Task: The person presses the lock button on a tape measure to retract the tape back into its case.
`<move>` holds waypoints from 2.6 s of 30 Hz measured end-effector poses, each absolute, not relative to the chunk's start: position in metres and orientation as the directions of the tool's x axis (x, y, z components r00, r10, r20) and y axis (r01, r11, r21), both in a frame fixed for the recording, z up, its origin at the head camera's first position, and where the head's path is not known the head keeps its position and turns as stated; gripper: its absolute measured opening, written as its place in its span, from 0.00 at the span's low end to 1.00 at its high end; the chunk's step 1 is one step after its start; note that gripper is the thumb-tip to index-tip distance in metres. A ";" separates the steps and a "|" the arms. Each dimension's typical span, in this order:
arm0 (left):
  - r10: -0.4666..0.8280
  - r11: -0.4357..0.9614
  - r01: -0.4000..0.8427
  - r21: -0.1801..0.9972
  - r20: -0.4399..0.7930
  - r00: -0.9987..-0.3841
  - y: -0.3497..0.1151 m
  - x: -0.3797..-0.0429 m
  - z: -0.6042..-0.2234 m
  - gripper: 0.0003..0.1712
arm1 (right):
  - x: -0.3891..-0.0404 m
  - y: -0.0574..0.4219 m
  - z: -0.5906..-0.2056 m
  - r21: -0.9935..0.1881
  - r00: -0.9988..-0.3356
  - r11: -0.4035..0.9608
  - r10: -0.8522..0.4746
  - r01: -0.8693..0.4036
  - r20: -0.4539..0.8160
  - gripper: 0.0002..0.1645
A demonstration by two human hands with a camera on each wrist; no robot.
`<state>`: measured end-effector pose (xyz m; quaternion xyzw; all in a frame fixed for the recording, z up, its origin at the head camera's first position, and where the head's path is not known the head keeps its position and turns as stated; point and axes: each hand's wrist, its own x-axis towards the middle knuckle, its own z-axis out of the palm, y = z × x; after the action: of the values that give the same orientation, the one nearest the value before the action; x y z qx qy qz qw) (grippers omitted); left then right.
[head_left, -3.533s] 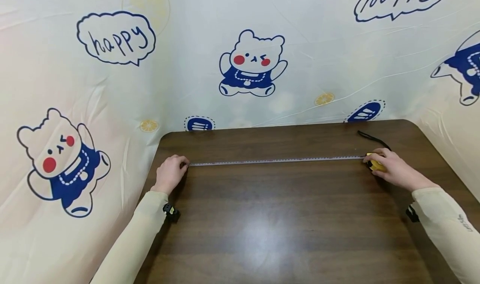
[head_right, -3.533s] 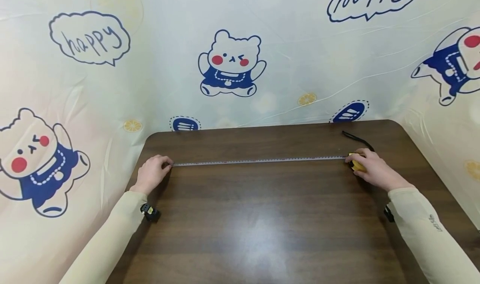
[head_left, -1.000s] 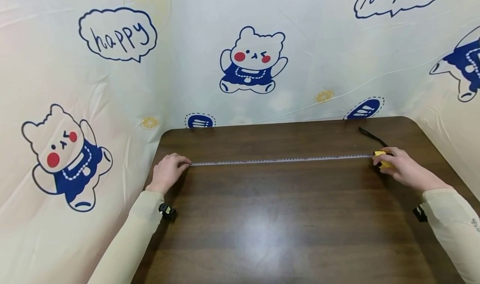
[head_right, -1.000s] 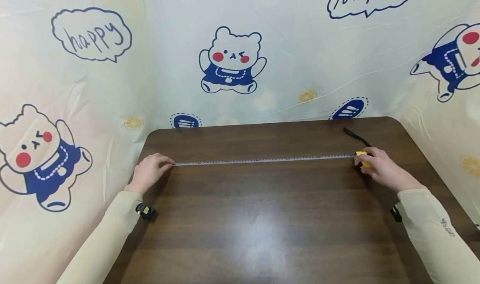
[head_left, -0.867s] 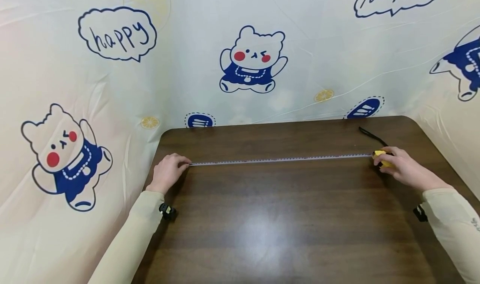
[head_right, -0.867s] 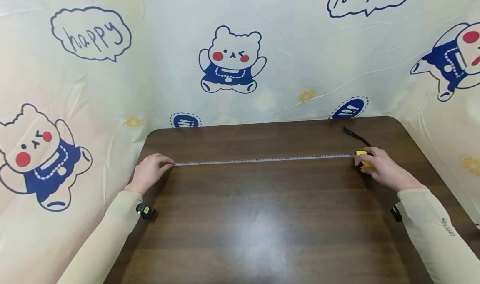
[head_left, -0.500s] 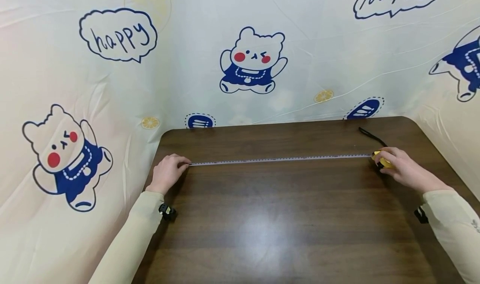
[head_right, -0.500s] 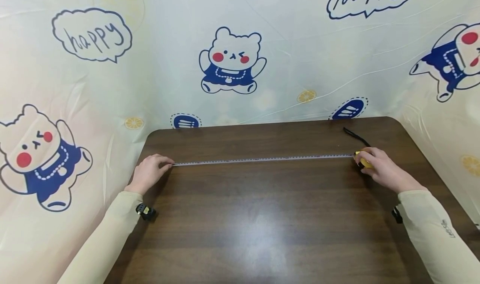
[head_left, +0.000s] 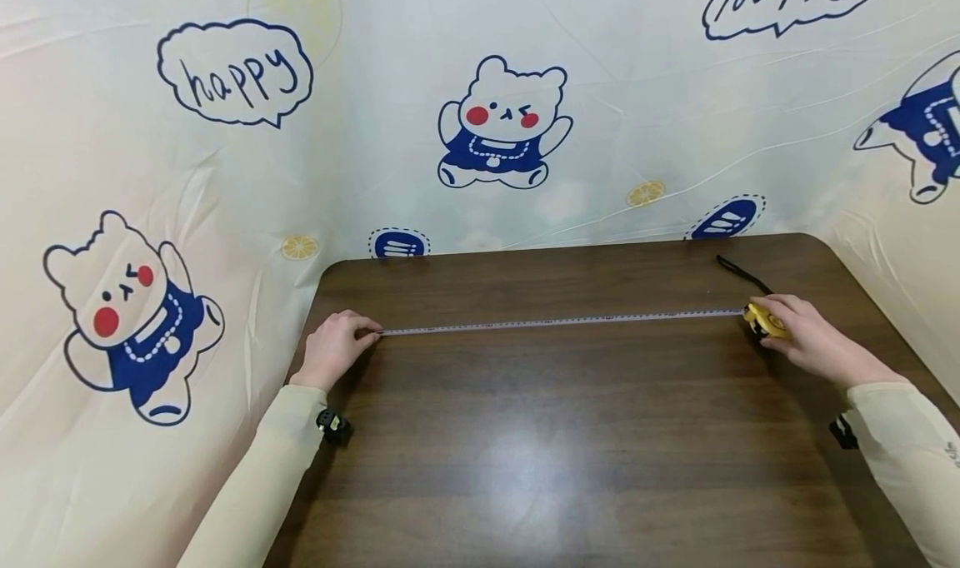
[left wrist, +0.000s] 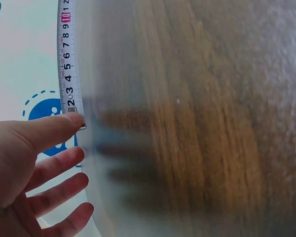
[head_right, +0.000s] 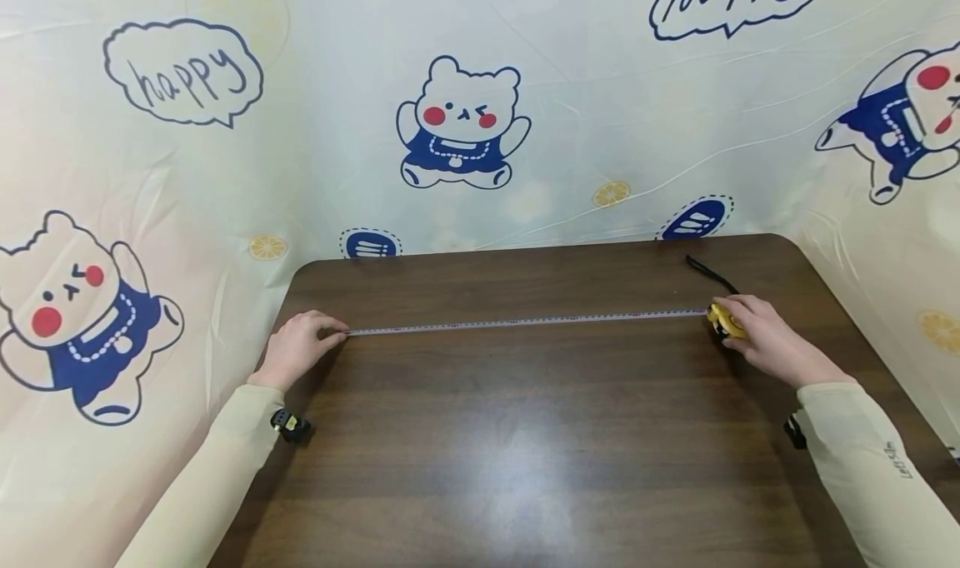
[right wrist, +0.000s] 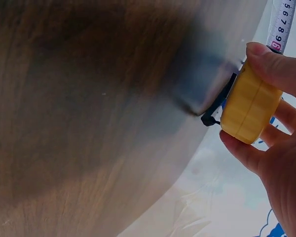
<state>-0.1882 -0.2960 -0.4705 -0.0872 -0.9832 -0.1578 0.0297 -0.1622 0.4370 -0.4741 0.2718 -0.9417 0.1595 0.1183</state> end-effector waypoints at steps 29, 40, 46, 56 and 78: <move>0.178 0.932 0.199 0.303 0.096 -0.979 -0.292 -0.188 -0.476 0.08 | -0.161 0.429 -0.476 -0.213 -0.790 0.774 -0.520 -0.597 0.324 0.44; 0.180 0.932 0.200 0.303 0.093 -0.979 -0.288 -0.189 -0.475 0.08 | -0.164 0.426 -0.475 -0.192 -0.772 0.764 -0.536 -0.616 0.342 0.46; 0.195 0.927 0.214 0.308 0.090 -0.977 -0.283 -0.189 -0.474 0.09 | -0.163 0.422 -0.474 -0.196 -0.778 0.766 -0.539 -0.612 0.324 0.45; 0.192 0.929 0.208 0.305 0.083 -0.978 -0.281 -0.188 -0.474 0.09 | -0.162 0.419 -0.470 -0.204 -0.792 0.775 -0.532 -0.598 0.300 0.43; 0.199 0.926 0.219 0.308 0.093 -0.975 -0.284 -0.185 -0.479 0.09 | -0.163 0.418 -0.474 -0.211 -0.792 0.772 -0.536 -0.600 0.290 0.42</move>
<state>-0.1850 -0.2840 -0.4786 -0.1066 -0.9808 -0.1604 0.0300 -0.1627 0.4181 -0.4744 0.3038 -0.9351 0.1479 0.1073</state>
